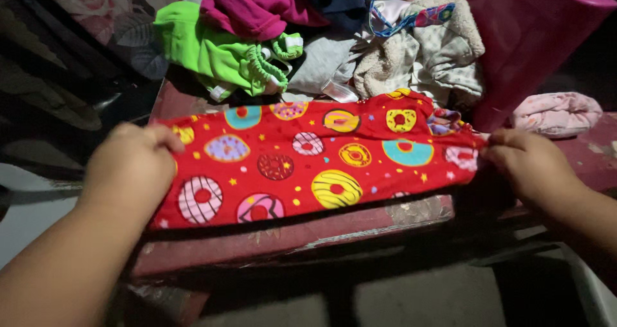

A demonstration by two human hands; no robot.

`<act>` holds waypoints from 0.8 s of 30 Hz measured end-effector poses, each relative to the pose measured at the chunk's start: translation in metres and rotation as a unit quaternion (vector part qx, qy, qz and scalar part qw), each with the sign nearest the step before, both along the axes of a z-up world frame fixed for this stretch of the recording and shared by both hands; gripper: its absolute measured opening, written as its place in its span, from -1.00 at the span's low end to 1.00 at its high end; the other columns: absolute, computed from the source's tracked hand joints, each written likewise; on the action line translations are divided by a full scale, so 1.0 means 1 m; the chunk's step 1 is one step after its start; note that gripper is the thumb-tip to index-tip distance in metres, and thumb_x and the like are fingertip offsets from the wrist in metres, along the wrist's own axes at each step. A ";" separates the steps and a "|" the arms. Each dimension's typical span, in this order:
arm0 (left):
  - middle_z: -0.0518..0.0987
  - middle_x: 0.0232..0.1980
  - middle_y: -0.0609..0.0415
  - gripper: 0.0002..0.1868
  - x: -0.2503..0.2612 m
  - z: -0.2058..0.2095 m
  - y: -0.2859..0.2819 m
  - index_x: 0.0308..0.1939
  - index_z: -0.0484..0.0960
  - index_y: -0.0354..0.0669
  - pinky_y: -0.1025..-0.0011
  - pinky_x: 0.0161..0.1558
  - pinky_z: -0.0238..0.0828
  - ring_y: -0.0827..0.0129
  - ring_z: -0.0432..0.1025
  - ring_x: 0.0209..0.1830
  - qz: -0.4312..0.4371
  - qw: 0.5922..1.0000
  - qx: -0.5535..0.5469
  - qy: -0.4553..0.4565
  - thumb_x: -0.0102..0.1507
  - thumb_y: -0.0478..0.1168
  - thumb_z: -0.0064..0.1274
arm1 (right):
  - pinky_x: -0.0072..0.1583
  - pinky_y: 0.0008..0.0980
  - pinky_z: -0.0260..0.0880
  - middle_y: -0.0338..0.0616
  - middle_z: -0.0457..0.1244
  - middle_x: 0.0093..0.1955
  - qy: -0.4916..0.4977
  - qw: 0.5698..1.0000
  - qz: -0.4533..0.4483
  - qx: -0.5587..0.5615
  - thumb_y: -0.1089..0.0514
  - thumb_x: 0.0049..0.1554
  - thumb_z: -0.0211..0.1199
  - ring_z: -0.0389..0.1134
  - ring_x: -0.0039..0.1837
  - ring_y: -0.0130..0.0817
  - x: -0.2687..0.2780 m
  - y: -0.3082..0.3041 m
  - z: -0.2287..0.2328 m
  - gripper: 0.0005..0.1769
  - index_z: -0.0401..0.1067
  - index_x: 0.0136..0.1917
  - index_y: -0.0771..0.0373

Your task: The person folds a pink swimsuit and a red cloth with donut patterns, then places the items into a black drawer containing other laundry.

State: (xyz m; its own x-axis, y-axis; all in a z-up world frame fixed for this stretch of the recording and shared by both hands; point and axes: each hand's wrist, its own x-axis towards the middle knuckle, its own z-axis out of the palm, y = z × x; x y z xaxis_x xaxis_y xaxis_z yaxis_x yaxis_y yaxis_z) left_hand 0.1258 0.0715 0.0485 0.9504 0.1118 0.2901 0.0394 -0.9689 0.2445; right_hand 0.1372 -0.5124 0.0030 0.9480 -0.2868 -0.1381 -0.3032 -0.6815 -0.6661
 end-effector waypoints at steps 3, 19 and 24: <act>0.66 -0.07 -0.09 -0.72 0.002 -0.008 -0.002 -0.23 0.82 0.21 0.11 0.11 0.50 -0.01 0.56 -0.01 0.037 0.973 0.001 0.229 0.08 -0.25 0.08 | 0.13 -0.14 0.40 -0.09 0.44 0.00 -0.077 0.859 0.409 -0.299 0.04 -0.01 0.23 0.44 0.08 -0.04 0.013 -0.021 -0.013 -0.76 0.66 -0.13 0.02; 0.45 0.29 -0.16 -0.61 0.057 -0.011 -0.036 0.24 0.60 0.18 -0.15 0.23 0.26 -0.09 0.29 0.35 0.064 0.984 0.078 0.147 0.33 -0.06 -0.06 | 0.20 -0.05 0.33 0.07 0.28 0.25 -0.209 0.858 0.404 -0.237 0.06 0.07 0.27 0.30 0.25 0.10 0.065 0.123 0.023 -0.52 0.44 0.26 0.20; 0.46 0.17 -0.22 -0.55 0.059 -0.010 -0.046 0.09 0.63 -0.02 -0.19 0.08 0.25 -0.16 0.32 0.23 0.119 0.982 0.147 -0.015 0.11 -0.14 0.06 | 0.27 0.13 0.18 0.11 0.24 0.25 -0.104 0.926 0.128 -0.341 -0.02 0.18 0.26 0.22 0.32 0.18 0.051 0.144 0.024 -0.53 0.42 0.32 0.15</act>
